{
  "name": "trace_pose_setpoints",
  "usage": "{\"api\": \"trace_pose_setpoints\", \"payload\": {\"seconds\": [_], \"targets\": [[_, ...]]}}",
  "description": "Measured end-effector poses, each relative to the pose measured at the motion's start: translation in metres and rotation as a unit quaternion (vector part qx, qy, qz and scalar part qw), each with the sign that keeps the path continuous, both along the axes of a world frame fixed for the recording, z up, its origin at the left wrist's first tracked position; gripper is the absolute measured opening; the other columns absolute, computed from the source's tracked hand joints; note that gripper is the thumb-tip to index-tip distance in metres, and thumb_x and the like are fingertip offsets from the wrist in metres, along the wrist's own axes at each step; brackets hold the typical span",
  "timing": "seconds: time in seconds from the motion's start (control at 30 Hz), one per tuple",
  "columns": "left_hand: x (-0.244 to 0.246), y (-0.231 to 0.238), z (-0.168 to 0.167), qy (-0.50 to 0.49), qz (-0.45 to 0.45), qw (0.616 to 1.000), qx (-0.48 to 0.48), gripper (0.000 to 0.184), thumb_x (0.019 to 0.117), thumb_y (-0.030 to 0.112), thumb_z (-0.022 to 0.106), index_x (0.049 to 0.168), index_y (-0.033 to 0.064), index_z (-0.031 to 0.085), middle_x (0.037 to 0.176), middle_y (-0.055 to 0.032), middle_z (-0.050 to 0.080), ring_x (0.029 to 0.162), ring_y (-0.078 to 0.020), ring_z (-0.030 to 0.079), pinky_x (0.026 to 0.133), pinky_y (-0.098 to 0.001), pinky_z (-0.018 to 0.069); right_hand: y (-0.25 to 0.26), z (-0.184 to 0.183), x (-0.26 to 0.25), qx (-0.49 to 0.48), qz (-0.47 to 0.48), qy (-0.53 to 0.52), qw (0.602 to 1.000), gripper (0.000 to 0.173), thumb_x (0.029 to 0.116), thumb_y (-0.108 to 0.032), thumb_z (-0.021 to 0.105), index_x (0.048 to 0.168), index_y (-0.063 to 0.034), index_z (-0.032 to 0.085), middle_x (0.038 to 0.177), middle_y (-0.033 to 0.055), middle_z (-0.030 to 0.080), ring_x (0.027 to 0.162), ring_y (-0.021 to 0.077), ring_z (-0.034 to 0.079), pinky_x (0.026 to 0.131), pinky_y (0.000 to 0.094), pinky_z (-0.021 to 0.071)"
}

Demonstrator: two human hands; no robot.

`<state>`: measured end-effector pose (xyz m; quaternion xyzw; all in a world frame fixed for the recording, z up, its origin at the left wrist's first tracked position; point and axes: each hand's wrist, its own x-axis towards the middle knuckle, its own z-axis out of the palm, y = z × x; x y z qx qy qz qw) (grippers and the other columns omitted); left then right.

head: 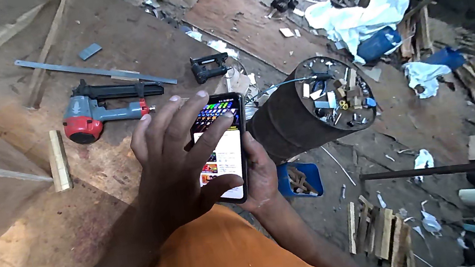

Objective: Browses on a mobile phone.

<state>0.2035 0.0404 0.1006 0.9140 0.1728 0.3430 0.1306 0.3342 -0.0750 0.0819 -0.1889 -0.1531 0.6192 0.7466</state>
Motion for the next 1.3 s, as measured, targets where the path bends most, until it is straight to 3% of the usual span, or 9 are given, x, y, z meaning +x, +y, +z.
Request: {"api": "trace_pose_setpoints", "payload": {"seconds": [0.07,0.27,0.4,0.6,0.8,1.0,1.23,1.3], "targets": [[0.000,0.000,-0.001,0.003,-0.003,1.000,0.002,0.069,0.0945,0.076,0.034,0.144,0.0343,0.059,0.162,-0.0064,0.041,0.153,-0.0352,0.027,0.118,-0.0673,0.0159,-0.001,0.000,0.000,-0.007,-0.001,0.001,1.000,0.042,0.1014,-0.047,0.054,0.124,-0.0128,0.065,0.112,0.0106,0.072,0.103,0.0189,0.071,0.089,0.0395,0.0597],[-0.011,-0.001,-0.007,-0.045,-0.002,0.999,-0.028,0.080,0.0924,0.080,0.037,0.151,0.0259,0.048,0.159,-0.0064,0.043,0.152,-0.0308,0.028,0.119,-0.0617,0.0176,0.000,-0.001,0.005,-0.017,-0.016,0.013,1.000,0.044,0.1014,-0.048,0.053,0.125,-0.0120,0.064,0.113,0.0119,0.071,0.105,0.0211,0.070,0.090,0.0423,0.0590],[-0.028,-0.005,-0.028,-0.081,-0.044,0.995,-0.033,0.076,0.0918,0.078,0.045,0.143,0.0232,0.054,0.153,-0.0054,0.048,0.147,-0.0289,0.035,0.117,-0.0560,0.0254,0.002,0.002,0.011,-0.008,-0.022,0.044,0.999,0.048,0.1007,-0.050,0.052,0.128,-0.0127,0.062,0.117,0.0130,0.070,0.108,0.0239,0.069,0.092,0.0454,0.0582],[-0.039,-0.016,-0.040,-0.097,-0.089,0.991,-0.032,0.063,0.0916,0.075,0.052,0.130,0.0264,0.064,0.149,0.0041,0.050,0.147,-0.0222,0.034,0.120,-0.0498,0.0252,0.005,0.002,0.016,-0.012,-0.046,0.056,0.997,0.052,0.1004,-0.056,0.047,0.128,-0.0139,0.062,0.119,0.0120,0.069,0.110,0.0235,0.068,0.092,0.0464,0.0574],[-0.038,-0.021,-0.042,-0.101,-0.104,0.989,-0.033,0.057,0.0902,0.071,0.059,0.123,0.0264,0.070,0.150,0.0016,0.051,0.146,-0.0249,0.035,0.118,-0.0507,0.0278,0.006,0.003,0.014,-0.001,-0.034,0.071,0.997,0.053,0.1008,-0.056,0.047,0.129,-0.0130,0.061,0.121,0.0131,0.068,0.111,0.0245,0.068,0.092,0.0467,0.0571],[-0.035,-0.017,-0.043,-0.083,-0.092,0.991,-0.050,0.053,0.0919,0.069,0.058,0.119,0.0258,0.071,0.150,-0.0004,0.051,0.147,-0.0270,0.034,0.120,-0.0539,0.0239,0.003,0.003,0.011,0.000,-0.026,0.070,0.997,0.052,0.1002,-0.055,0.048,0.128,-0.0134,0.062,0.120,0.0128,0.069,0.111,0.0243,0.068,0.092,0.0465,0.0575],[-0.025,-0.008,-0.037,-0.068,-0.039,0.996,-0.029,0.068,0.0925,0.074,0.049,0.137,0.0249,0.063,0.152,-0.0039,0.050,0.148,-0.0284,0.033,0.118,-0.0550,0.0226,-0.001,0.002,0.008,0.008,-0.015,0.075,0.997,0.053,0.1001,-0.055,0.049,0.129,-0.0128,0.062,0.120,0.0132,0.069,0.111,0.0242,0.068,0.092,0.0461,0.0573],[-0.026,-0.010,-0.036,-0.072,-0.038,0.996,-0.032,0.069,0.0913,0.074,0.050,0.138,0.0242,0.063,0.153,-0.0029,0.049,0.148,-0.0285,0.033,0.119,-0.0555,0.0232,-0.008,0.004,0.007,0.000,-0.005,0.042,0.999,0.056,0.1022,-0.060,0.040,0.133,-0.0185,0.060,0.122,0.0080,0.068,0.111,0.0188,0.067,0.090,0.0424,0.0583]]}}
